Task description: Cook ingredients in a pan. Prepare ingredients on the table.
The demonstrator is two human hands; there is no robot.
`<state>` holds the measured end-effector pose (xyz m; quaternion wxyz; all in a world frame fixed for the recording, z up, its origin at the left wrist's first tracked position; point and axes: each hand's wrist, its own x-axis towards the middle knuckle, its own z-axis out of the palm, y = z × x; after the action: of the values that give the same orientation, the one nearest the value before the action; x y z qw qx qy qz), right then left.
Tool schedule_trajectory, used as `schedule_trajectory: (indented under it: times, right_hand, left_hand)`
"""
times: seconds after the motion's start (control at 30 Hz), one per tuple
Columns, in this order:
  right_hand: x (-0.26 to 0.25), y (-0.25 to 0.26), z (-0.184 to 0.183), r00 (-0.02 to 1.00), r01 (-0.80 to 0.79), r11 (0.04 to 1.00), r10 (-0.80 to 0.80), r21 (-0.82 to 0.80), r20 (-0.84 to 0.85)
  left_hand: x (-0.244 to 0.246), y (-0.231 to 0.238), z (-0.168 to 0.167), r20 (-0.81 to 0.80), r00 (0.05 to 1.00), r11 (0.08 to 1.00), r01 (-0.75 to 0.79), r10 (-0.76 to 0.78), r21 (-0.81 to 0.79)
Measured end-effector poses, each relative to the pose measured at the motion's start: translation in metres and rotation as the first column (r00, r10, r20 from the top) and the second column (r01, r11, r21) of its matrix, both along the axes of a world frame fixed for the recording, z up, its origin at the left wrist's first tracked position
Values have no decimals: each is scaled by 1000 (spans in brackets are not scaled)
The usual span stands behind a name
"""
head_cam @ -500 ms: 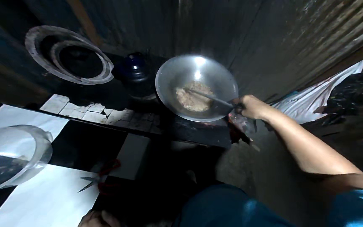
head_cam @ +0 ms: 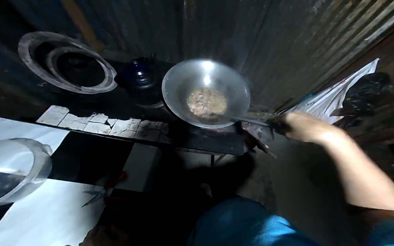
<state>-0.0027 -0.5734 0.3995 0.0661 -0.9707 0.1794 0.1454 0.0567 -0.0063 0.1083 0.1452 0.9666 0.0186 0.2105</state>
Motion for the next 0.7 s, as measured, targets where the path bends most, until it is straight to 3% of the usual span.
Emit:
schedule_trajectory:
  times: [0.07, 0.13, 0.3, 0.37, 0.53, 0.7]
  right_hand:
    - [22, 8, -39, 997, 72, 997, -71, -22, 24]
    - [27, 13, -47, 994, 100, 994, -97, -42, 51]
    - [-12, 5, 20, 999, 37, 986, -35, -165, 12]
    - [-6, 8, 20, 994, 67, 977, -82, -201, -67]
    - [44, 6, -52, 985, 168, 983, -165, -73, 53]
    - [60, 30, -86, 975, 218, 975, -219, 31, 22]
  left_hand:
    - [0, -1, 0, 2, 1000, 1000, -10, 10, 2]
    - [0, 0, 0, -17, 1000, 1000, -23, 22, -20]
    - [4, 9, -11, -17, 999, 999, -37, 37, -11]
    - [4, 6, -11, -23, 999, 999, -38, 38, 4]
    - [5, 5, -10, -29, 998, 998, -55, 55, 4]
    - [5, 2, -9, -60, 994, 995, -94, 95, 32]
